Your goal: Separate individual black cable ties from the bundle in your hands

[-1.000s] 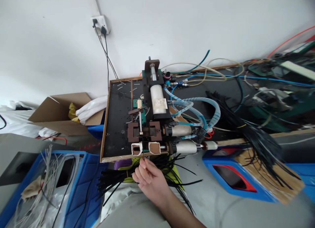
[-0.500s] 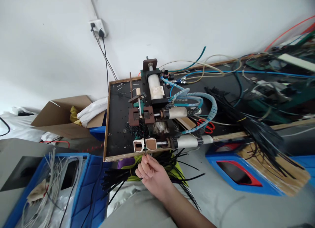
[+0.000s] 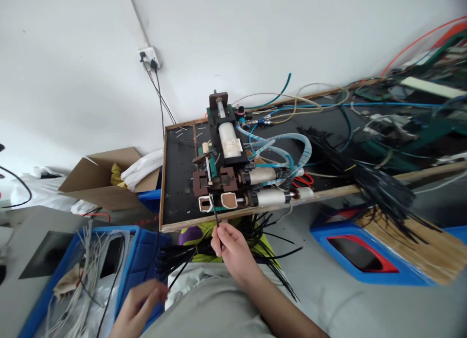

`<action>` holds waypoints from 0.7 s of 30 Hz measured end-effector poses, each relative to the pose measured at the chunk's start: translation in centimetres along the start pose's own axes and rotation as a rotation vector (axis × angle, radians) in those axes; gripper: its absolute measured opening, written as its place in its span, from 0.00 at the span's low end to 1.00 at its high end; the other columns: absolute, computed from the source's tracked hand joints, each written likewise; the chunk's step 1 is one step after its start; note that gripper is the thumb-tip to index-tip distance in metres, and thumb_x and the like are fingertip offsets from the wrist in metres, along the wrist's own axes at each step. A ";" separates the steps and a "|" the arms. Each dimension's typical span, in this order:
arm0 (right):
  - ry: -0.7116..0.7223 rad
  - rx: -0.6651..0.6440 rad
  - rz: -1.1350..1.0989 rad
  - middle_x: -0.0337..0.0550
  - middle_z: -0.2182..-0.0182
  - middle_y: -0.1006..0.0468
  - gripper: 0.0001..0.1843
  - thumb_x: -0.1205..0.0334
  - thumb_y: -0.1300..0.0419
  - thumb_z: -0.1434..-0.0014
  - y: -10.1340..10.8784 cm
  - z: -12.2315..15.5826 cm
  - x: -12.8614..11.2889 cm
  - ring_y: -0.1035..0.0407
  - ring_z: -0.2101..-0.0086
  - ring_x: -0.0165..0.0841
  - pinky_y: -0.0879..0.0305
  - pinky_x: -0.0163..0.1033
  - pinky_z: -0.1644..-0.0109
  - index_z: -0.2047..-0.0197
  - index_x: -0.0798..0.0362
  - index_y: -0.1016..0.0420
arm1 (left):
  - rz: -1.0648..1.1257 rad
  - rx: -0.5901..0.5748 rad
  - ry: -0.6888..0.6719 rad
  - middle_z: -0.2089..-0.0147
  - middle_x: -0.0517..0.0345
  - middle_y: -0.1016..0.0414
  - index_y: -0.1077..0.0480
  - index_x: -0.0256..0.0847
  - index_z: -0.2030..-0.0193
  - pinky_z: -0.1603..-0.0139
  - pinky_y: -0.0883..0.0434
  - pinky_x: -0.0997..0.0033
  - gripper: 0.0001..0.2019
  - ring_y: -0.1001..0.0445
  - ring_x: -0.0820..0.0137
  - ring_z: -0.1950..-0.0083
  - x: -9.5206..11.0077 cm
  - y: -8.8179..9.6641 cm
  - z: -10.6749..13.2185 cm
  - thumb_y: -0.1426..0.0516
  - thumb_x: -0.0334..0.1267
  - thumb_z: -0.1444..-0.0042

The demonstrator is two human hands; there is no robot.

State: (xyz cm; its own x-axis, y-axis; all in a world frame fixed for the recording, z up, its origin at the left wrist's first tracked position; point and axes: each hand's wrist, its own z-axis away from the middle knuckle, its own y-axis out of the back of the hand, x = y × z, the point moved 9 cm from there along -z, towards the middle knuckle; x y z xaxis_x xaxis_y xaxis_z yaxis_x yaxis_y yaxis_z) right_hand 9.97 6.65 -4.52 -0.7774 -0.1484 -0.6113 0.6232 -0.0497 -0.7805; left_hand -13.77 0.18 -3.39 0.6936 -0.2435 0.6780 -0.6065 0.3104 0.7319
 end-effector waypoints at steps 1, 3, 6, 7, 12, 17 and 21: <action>0.022 0.003 0.030 0.34 0.84 0.29 0.16 0.49 0.31 0.40 0.1 0.5 0.0 0.44 0.81 0.26 0.52 0.36 0.72 0.68 0.54 0.22 | -0.026 0.003 -0.057 0.60 0.54 0.18 0.21 0.46 0.60 0.56 0.23 0.65 0.18 0.20 0.61 0.58 0.5 -0.1 -1.3 0.52 0.43 0.29; 0.060 0.001 0.110 0.36 0.83 0.26 0.15 0.50 0.31 0.39 0.2 1.6 -0.4 0.40 0.79 0.27 0.48 0.36 0.71 0.66 0.55 0.21 | -0.180 0.064 -0.142 0.48 0.49 0.19 0.22 0.44 0.50 0.44 0.27 0.58 0.14 0.23 0.57 0.46 1.9 -0.1 -3.7 0.49 0.41 0.31; 0.118 -0.018 0.269 0.36 0.81 0.25 0.15 0.49 0.35 0.35 -0.3 3.1 -1.4 0.37 0.78 0.29 0.44 0.36 0.70 0.65 0.53 0.21 | -0.583 0.093 -0.110 0.37 0.44 0.26 0.28 0.42 0.37 0.38 0.35 0.43 0.21 0.31 0.47 0.38 3.9 -1.6 -6.2 0.44 0.39 0.36; 0.139 -0.028 0.314 0.36 0.81 0.25 0.16 0.49 0.36 0.35 -0.6 3.6 -1.8 0.37 0.79 0.29 0.43 0.36 0.70 0.65 0.53 0.21 | -0.679 0.053 -0.099 0.34 0.43 0.28 0.30 0.41 0.35 0.37 0.38 0.39 0.24 0.33 0.45 0.36 4.4 -2.6 -6.7 0.43 0.40 0.38; 0.190 -0.036 0.406 0.36 0.81 0.26 0.16 0.48 0.37 0.35 -1.0 5.7 -2.9 0.35 0.78 0.30 0.39 0.36 0.69 0.66 0.52 0.22 | -0.912 -0.222 -0.063 0.30 0.34 0.35 0.32 0.31 0.33 0.28 0.56 0.40 0.30 0.47 0.43 0.26 3.9 -7.5 -8.2 0.40 0.38 0.43; 0.219 -0.020 0.471 0.39 0.79 0.22 0.16 0.47 0.37 0.36 -0.7 8.0 -2.9 0.30 0.76 0.32 0.34 0.36 0.67 0.66 0.52 0.21 | -0.936 -0.273 0.039 0.51 0.32 0.20 0.41 0.26 0.30 0.41 0.35 0.48 0.34 0.22 0.49 0.48 0.0 -8.5 -9.7 0.46 0.24 0.45; 0.230 0.123 0.663 0.47 0.69 0.16 0.19 0.43 0.40 0.36 3.0 9.0 -2.9 0.23 0.67 0.39 0.29 0.41 0.60 0.61 0.51 0.21 | -0.905 -0.259 0.106 0.52 0.33 0.20 0.39 0.30 0.33 0.51 0.30 0.55 0.31 0.21 0.51 0.51 -2.1 -8.3 -10.0 0.48 0.22 0.45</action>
State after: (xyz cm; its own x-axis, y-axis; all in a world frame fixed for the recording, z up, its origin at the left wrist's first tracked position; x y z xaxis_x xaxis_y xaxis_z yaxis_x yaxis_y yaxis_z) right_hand 14.90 -1.91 -3.88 -0.2207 0.0260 -0.9750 0.9658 -0.1340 -0.2222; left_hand -6.34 7.29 -11.54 0.8979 -0.4108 -0.1584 0.2749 0.2422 0.9305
